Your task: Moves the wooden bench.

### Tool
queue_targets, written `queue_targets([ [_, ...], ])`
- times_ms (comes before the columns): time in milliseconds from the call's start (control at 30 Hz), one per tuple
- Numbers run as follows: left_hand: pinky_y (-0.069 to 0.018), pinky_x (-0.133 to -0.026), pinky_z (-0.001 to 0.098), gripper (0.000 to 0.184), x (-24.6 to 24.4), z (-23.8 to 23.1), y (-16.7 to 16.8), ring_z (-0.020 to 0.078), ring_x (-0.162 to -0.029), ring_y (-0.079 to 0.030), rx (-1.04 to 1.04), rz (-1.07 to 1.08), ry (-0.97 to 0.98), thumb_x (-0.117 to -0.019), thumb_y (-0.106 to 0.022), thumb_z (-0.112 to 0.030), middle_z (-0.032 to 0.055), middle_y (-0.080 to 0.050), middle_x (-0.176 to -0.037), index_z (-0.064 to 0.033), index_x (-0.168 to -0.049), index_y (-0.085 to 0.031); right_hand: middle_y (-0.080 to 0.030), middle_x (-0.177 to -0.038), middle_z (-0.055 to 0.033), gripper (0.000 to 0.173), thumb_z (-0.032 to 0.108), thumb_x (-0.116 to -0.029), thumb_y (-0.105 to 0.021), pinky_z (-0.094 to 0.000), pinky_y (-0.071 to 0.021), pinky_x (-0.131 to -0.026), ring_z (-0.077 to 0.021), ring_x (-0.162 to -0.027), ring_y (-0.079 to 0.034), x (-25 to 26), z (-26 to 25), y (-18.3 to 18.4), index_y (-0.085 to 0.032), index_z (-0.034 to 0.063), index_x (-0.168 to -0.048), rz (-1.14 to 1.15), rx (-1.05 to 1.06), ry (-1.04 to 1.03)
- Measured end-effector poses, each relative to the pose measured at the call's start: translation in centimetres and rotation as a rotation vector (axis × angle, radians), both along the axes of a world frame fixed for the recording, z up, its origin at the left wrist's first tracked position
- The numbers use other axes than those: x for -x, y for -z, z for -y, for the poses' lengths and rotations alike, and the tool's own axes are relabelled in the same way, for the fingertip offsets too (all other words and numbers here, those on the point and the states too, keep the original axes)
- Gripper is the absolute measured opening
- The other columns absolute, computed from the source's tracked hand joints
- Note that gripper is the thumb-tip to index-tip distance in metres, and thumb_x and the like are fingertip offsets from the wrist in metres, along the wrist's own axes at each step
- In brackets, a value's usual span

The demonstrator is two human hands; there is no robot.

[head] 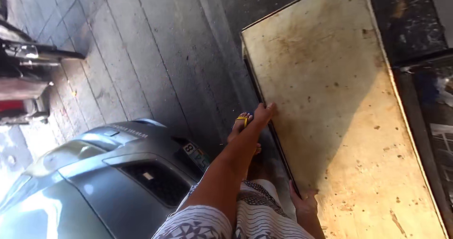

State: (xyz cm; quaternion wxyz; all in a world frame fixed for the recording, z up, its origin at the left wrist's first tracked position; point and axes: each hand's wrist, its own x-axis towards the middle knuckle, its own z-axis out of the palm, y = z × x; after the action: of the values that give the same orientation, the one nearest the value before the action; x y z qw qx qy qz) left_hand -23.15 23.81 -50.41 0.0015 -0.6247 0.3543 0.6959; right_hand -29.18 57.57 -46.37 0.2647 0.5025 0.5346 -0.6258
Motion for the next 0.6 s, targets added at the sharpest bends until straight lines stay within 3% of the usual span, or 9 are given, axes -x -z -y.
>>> queue_targets([
  [100, -0.0572, -0.09, 0.0571, 0.069, -1.2, -0.6, 2.3, 0.0385, -0.113, -0.066, 0.112, -0.06, 0.011, -0.1033, -0.051, -0.055, 0.0267, -0.061, -0.132, -0.0051, -0.15, -0.042, -0.046, -0.152, -0.0127, 0.057, 0.052, -0.1092, -0.035, -0.049, -0.0531, -0.103, -0.0289, -0.134, -0.053, -0.1, 1.2, -0.9, -0.032, 0.017, -0.155, 0.024, 0.0, -0.037],
  [167, -0.0588, -0.088, 0.0532, 0.063, -0.8, -0.1, -0.2, 0.0356, -0.109, -0.067, 0.051, -0.042, -0.019, -0.105, -0.052, -0.049, 0.0247, -0.063, -0.128, -0.0039, -0.148, -0.044, -0.049, -0.149, -0.0147, 0.054, 0.048, -0.1101, -0.036, -0.0465, -0.0546, -0.1, -0.0286, -0.129, -0.056, 0.1, 1.6, -1.7, -0.033, 0.0154, -0.154, 0.051, -0.005, -0.078],
  [267, -0.0594, -0.088, 0.0506, 0.061, -0.4, 0.6, -1.5, 0.0327, -0.107, -0.068, -0.01, 0.001, 0.033, -0.1052, -0.051, -0.05, 0.0222, -0.065, -0.125, -0.002, -0.143, -0.049, -0.055, -0.139, -0.0174, 0.051, 0.044, -0.1103, -0.037, -0.0468, -0.0566, -0.092, -0.0296, -0.117, -0.062, 0.6, 1.0, -1.7, -0.039, 0.0125, -0.15, 0.065, 0.044, 0.009],
  [367, -0.0606, -0.081, 0.0466, 0.057, 1.2, -0.2, -3.8, 0.0318, -0.099, -0.069, -0.001, 0.085, 0.124, -0.1102, -0.042, -0.044, 0.0249, -0.06, -0.128, 0.0003, -0.147, -0.04, -0.058, -0.133, -0.0236, 0.064, 0.055, -0.1087, -0.032, -0.0477, -0.0581, -0.088, -0.0335, -0.108, -0.066, 0.2, -0.8, -1.8, -0.036, 0.0081, -0.152, 0.06, 0.092, 0.138],
  [467, -0.062, -0.08, 0.0453, 0.051, 2.5, -2.2, -5.2, 0.0325, -0.101, -0.07, 0.067, 0.136, 0.192, -0.112, -0.042, -0.031, 0.027, -0.055, -0.136, -0.001, -0.152, -0.032, -0.052, -0.141, -0.027, 0.075, 0.063, -0.1052, -0.028, -0.0542, -0.0556, -0.091, -0.0392, -0.116, -0.062, 0.1, -3.5, -2.0, -0.03, 0.0075, -0.155, 0.042, 0.116, 0.353],
  [533, -0.0619, -0.082, 0.0443, 0.05, 2.8, -2.6, -5.4, 0.0325, -0.105, -0.069, 0.07, 0.148, 0.209, -0.1118, -0.043, -0.027, 0.0275, -0.052, -0.139, 0.0, -0.153, -0.031, -0.052, -0.144, -0.0248, 0.068, 0.057, -0.1039, -0.039, -0.0578, -0.0555, -0.092, -0.0415, -0.12, -0.061, 1.0, -5.0, -2.5, -0.035, 0.0112, -0.154, 0.037, 0.131, 0.452],
  [600, -0.0622, -0.08, 0.0427, 0.049, 3.9, -2.3, -5.6, 0.0309, -0.103, -0.069, 0.064, 0.134, 0.2, -0.1117, -0.043, -0.026, 0.0265, -0.053, -0.138, -0.0004, -0.152, -0.031, -0.053, -0.141, -0.0259, 0.058, 0.042, -0.1053, -0.044, -0.056, -0.0575, -0.087, -0.0418, -0.114, -0.064, 2.1, -5.1, -2.8, -0.036, 0.0092, -0.152, 0.019, 0.1, 0.431],
])
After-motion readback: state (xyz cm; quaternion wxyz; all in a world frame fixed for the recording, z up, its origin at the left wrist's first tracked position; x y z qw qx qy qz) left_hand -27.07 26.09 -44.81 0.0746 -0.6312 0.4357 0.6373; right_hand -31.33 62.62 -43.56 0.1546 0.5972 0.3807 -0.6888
